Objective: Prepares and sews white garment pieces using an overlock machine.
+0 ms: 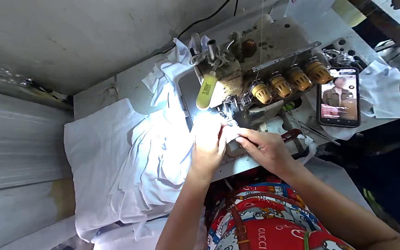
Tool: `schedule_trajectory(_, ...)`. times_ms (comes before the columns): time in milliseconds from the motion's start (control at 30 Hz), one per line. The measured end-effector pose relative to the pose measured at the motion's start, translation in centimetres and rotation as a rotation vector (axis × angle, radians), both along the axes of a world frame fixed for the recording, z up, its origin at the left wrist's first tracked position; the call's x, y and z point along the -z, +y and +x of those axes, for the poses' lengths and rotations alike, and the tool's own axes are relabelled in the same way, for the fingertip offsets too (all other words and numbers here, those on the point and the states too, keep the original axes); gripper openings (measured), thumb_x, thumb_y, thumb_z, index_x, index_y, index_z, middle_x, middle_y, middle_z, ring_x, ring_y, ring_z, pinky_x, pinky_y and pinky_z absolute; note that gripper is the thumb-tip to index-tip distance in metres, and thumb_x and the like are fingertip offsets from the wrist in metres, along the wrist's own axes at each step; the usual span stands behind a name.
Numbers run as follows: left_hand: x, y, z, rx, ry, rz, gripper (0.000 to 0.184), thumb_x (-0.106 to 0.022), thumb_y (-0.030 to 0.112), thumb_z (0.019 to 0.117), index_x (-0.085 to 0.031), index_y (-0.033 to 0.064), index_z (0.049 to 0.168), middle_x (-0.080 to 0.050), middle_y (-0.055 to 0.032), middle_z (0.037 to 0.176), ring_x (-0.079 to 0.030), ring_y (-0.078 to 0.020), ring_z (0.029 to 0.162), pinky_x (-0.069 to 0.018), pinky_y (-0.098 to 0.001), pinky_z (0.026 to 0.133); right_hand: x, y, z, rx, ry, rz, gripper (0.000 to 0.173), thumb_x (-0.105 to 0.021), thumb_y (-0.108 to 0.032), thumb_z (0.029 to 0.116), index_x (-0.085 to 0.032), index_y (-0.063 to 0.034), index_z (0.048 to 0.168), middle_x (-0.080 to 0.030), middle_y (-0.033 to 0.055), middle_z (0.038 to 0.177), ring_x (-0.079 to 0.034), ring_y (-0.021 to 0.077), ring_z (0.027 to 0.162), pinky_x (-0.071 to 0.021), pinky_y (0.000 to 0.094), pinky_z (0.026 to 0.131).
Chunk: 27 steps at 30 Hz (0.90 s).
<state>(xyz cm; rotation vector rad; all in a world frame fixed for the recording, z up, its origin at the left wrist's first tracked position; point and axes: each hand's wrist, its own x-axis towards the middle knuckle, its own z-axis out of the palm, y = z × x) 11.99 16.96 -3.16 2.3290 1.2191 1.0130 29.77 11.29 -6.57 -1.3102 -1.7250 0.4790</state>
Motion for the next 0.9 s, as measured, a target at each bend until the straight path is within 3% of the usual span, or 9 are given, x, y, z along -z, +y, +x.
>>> schedule_trajectory(100, -1.1, 2.3, -0.1, -0.025, 0.063, -0.128, 0.016, -0.056, 0.01, 0.097, -0.07, 0.001, 0.094, -0.066, -0.0137, 0.101, -0.063, -0.0256, 0.103, -0.0495, -0.0414, 0.094, 0.0, -0.2, 0.1, -0.017, -0.036, -0.017, 0.033, -0.052, -0.024, 0.1057, -0.074, -0.004, 0.119, -0.076, 0.0104, 0.091, -0.072, 0.0188, 0.078, -0.0586, 0.0341, 0.071)
schedule_trajectory(233, -2.0, 4.8, 0.1, -0.128, 0.121, -0.168, 0.027, -0.054, 0.013, 0.1025, -0.063, -0.005, 0.12, -0.066, -0.0233, 0.117, -0.064, -0.0336, 0.113, -0.0499, -0.0489, 0.1, -0.3, -0.5, 0.3, -0.058, -0.05, -0.05, 0.035, -0.05, -0.026, 0.1066, -0.073, -0.0044, 0.121, -0.075, 0.0097, 0.089, -0.071, 0.0189, 0.076, -0.0583, 0.0349, 0.07)
schedule_trajectory(300, -1.8, 6.1, 0.5, -0.158, 0.083, -0.091, 0.027, -0.057, 0.009, 0.0977, -0.065, -0.0092, 0.117, -0.067, -0.0277, 0.116, -0.064, -0.0381, 0.113, -0.0485, -0.0506, 0.1, -0.6, -0.6, 0.3, -0.088, -0.04, -0.067, 0.036, -0.049, -0.027, 0.1068, -0.072, -0.0044, 0.122, -0.074, 0.0098, 0.088, -0.07, 0.019, 0.074, -0.0579, 0.0355, 0.069)
schedule_trajectory(400, -2.0, 7.0, 0.4, -0.174, 0.105, -0.123, 0.033, -0.06, 0.01, 0.0974, -0.064, -0.0067, 0.126, -0.064, -0.0275, 0.125, -0.06, -0.0395, 0.123, -0.0442, -0.0518, 0.108, -0.7, -0.9, 0.0, -0.151, -0.016, -0.066, 0.035, -0.048, -0.026, 0.107, -0.071, -0.0045, 0.123, -0.073, 0.0087, 0.085, -0.068, 0.0166, 0.071, -0.0573, 0.0332, 0.067)
schedule_trajectory(500, -1.8, 5.7, -0.9, -0.209, 0.093, -0.132, 0.025, -0.062, 0.011, 0.0981, -0.069, -0.0011, 0.118, -0.069, -0.0215, 0.113, -0.066, -0.0334, 0.109, -0.0508, -0.05, 0.098, -1.0, -1.2, -0.4, -0.233, 0.028, -0.048, 0.032, -0.05, -0.023, 0.1074, -0.071, -0.0044, 0.124, -0.074, 0.0093, 0.091, -0.07, 0.0159, 0.074, -0.0591, 0.0327, 0.07)
schedule_trajectory(600, -0.9, 3.0, -3.9, -0.286, -0.051, -0.172, 0.017, -0.061, 0.004, 0.0968, -0.068, -0.0066, 0.107, -0.069, -0.0187, 0.101, -0.067, -0.0223, 0.094, -0.0549, -0.0405, 0.086, -1.3, -1.4, -1.0, -0.296, 0.076, 0.01, 0.026, -0.054, -0.016, 0.1051, -0.072, -0.0027, 0.118, -0.075, 0.0098, 0.096, -0.071, 0.0147, 0.078, -0.0593, 0.0312, 0.073)
schedule_trajectory(700, 0.5, 0.6, -6.1, -0.312, -0.2, -0.009, 0.017, -0.065, 0.005, 0.0886, -0.068, -0.0111, 0.091, -0.065, -0.0148, 0.088, -0.062, -0.006, 0.083, -0.0523, -0.018, 0.074, -1.3, -1.4, -1.4, -0.319, 0.107, 0.103, 0.019, -0.057, -0.014, 0.1039, -0.073, -0.0056, 0.113, -0.074, 0.011, 0.112, -0.073, 0.0151, 0.097, -0.0598, 0.0292, 0.083)
schedule_trajectory(800, 0.2, -3.4, -6.2, -0.271, -0.184, 0.011, 0.025, -0.07, 0.018, 0.0901, -0.07, -0.0067, 0.084, -0.064, -0.0114, 0.084, -0.056, -0.0017, 0.078, -0.0456, -0.0129, 0.07, -1.4, -1.1, -1.7, -0.404, 0.116, 0.141, 0.027, -0.056, -0.01, 0.1031, -0.067, -0.0062, 0.127, -0.065, 0.0187, 0.134, -0.07, 0.0231, 0.112, -0.0593, 0.034, 0.086)
schedule_trajectory(900, -0.6, -6.0, -4.4, -0.035, -0.167, -0.075, 0.021, -0.068, 0.022, 0.0947, -0.076, 0.0026, 0.093, -0.071, -0.0027, 0.086, -0.06, 0.0053, 0.078, -0.048, -0.0086, 0.072, -1.6, -0.5, -1.4, -0.509, 0.1, 0.147, 0.033, -0.052, -0.01, 0.1051, -0.06, -0.0018, 0.136, -0.064, 0.0191, 0.136, -0.067, 0.0243, 0.119, -0.0571, 0.034, 0.091)
